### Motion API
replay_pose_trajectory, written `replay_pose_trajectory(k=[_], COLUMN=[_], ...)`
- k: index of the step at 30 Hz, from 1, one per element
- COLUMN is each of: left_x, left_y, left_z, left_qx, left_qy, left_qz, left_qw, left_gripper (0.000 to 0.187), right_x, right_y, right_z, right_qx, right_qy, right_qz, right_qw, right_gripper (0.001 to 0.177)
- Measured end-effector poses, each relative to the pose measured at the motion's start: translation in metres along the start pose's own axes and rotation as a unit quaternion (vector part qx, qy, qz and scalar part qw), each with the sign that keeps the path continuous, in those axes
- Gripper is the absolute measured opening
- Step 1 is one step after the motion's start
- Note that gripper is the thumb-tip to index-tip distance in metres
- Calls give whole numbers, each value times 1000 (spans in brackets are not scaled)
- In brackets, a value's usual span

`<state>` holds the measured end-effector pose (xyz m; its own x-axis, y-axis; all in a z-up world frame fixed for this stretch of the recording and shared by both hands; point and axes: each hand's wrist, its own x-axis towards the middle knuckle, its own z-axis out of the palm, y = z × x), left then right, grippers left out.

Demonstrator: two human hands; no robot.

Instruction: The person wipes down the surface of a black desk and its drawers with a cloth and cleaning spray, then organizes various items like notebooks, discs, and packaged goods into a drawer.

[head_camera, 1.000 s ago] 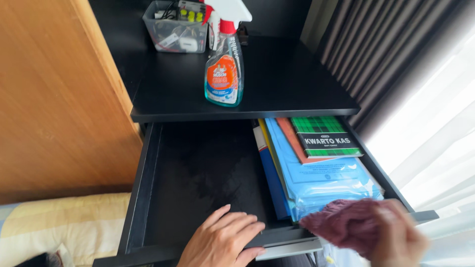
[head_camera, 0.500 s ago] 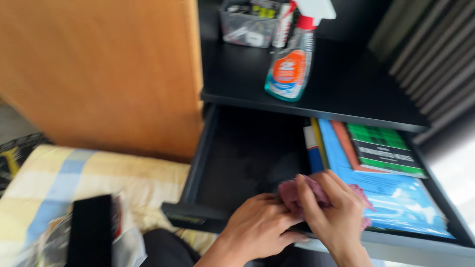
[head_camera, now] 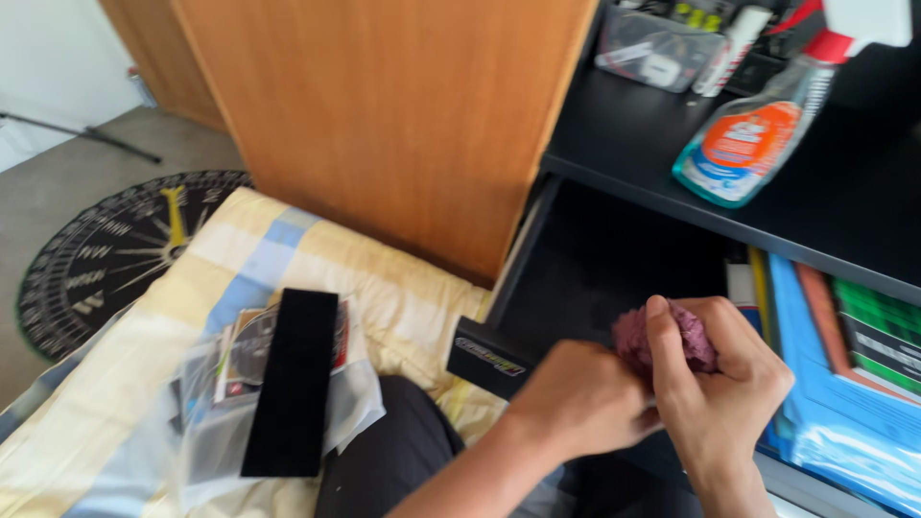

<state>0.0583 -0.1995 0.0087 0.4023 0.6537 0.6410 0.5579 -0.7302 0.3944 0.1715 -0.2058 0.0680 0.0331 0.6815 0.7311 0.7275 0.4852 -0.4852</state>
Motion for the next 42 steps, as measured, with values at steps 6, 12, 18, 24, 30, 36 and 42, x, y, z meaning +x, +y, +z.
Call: replay_pose_trajectory(k=[6, 12, 18, 24, 30, 36, 42], left_x=[-77, -179, -225, -233, -252, -271, -302], left_y=[-47, -127, -163, -172, -193, -204, -174], left_z=[-112, -140, -104, -91, -99, -112, -185], left_qx=[7, 180, 216, 243, 202, 21, -127], left_qy=[132, 190, 20, -2, -7, 66, 257], left_qz=[-146, -434, -652, -671, -716, -724, -678], left_qw=[980, 862, 727, 700, 668, 686, 677], left_gripper=[19, 42, 99, 122, 129, 60, 55], right_x=[-11, -54, -112, -133, -141, -140, -101], right_y=[-81, -131, -100, -69, -61, -55, -40], right_z=[56, 165, 278, 324, 354, 363, 354], right_qx=[240, 232, 48, -23, 12, 69, 20], right_qy=[-33, -194, -375, -520, -539, -522, -450], right_qz=[-24, -181, 34, 211, 235, 245, 355], right_qw=[970, 936, 925, 827, 809, 814, 819], right_gripper=[19, 23, 23, 38, 36, 39, 56])
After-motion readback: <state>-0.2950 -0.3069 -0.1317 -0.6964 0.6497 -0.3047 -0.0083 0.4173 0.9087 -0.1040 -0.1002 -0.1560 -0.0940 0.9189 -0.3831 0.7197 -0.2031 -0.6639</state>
